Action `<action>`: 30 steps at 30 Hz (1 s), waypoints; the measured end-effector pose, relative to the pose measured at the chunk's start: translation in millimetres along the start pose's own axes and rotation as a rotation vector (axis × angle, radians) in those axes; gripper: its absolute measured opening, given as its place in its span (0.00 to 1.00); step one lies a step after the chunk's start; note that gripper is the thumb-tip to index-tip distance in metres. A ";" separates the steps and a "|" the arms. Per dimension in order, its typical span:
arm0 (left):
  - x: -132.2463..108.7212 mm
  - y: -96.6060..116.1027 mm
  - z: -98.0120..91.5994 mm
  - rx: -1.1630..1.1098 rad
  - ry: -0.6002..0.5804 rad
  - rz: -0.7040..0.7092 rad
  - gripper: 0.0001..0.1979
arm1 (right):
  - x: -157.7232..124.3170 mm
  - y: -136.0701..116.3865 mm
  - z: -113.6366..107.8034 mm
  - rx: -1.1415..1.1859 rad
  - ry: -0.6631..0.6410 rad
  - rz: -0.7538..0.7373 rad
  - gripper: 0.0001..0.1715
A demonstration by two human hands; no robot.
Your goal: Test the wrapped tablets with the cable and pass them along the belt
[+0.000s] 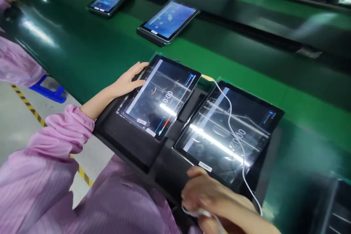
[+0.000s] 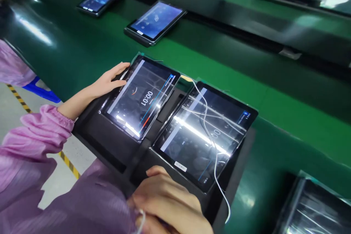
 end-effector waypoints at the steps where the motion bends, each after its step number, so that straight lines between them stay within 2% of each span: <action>1: -1.0 -0.1 -0.2 -0.010 -0.022 0.001 0.45 | -0.6 3.3 6.8 0.000 -0.045 0.014 0.14; 4: -4.1 2.7 -0.5 -0.024 -0.068 0.008 0.46 | -11.9 20.3 23.3 -0.035 -0.147 0.081 0.11; 9: -7.1 7.2 -0.9 -0.002 -0.097 0.024 0.46 | -36.6 44.6 21.1 -0.089 -0.048 0.200 0.08; 13: -7.5 9.0 -2.4 -0.001 -0.098 0.029 0.47 | -41.0 46.9 16.9 -0.113 0.002 0.214 0.08; 20: -3.3 4.9 -2.2 -0.077 -0.087 0.017 0.46 | -37.9 48.0 18.5 -0.085 0.001 0.214 0.08; 27: -1.5 0.9 -0.1 0.078 -0.046 0.030 0.44 | -32.8 45.4 20.8 -0.069 -0.004 0.184 0.07; 30: 0.9 -3.1 -0.4 0.038 -0.029 0.014 0.44 | -35.0 43.8 20.9 -0.069 -0.036 0.163 0.07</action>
Point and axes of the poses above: each hand's wrist, its own x-axis towards the middle knuckle, its own z-axis out of the palm, y = z × x, the point moved 7 cm from there along x, towards the middle knuckle, and after that the axes turned 8 degrees about -x, right-handed, at the moved point
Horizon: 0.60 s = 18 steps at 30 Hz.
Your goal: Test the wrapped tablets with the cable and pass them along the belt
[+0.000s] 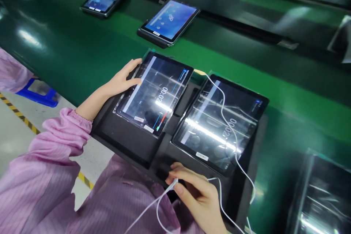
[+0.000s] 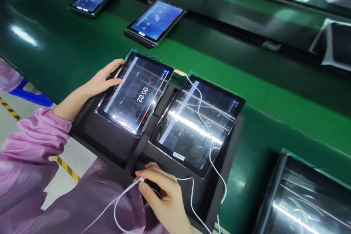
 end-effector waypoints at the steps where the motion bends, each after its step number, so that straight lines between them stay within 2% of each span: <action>1: 1.2 -0.7 -0.1 -0.025 0.009 -0.005 0.44 | -1.4 -2.7 -0.7 0.017 -0.037 -0.022 0.09; 3: 3.4 1.2 0.5 -0.056 0.031 -0.007 0.42 | -6.5 -12.1 -1.6 0.037 -0.218 -0.068 0.18; 5: 3.5 9.0 2.0 -0.063 0.071 0.002 0.40 | -18.4 -20.5 -7.7 -0.025 -0.494 -0.049 0.27; 7: -1.8 19.8 4.8 -0.057 0.135 0.000 0.39 | -35.6 -21.5 -30.6 -0.172 -0.702 0.054 0.28; 8: -7.4 25.1 6.9 -0.054 0.174 -0.009 0.40 | -43.6 -19.8 -49.9 -0.258 -0.730 0.115 0.27; 10: -25.7 32.3 13.7 -0.057 0.236 -0.045 0.41 | -56.2 -14.5 -99.1 -0.433 -0.622 0.206 0.25; 14: -87.3 28.4 33.6 -0.050 0.317 -0.177 0.41 | -84.6 3.8 -202.1 -0.752 -0.114 0.311 0.20; 16: -122.7 18.1 42.0 -0.040 0.373 -0.301 0.37 | -102.8 18.8 -237.9 -0.869 0.110 0.376 0.19; 18: -149.8 12.5 48.4 0.025 0.410 -0.363 0.31 | -119.0 36.6 -258.1 -0.945 0.250 0.422 0.20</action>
Point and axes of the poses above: each hand's wrist, its own x-axis towards the middle knuckle, its own z-axis out of the palm, y = z × x, the point moved 7 cm from there along x, towards the middle knuckle, and after that the axes turned 8 degrees about -x, right-handed, at the moved point
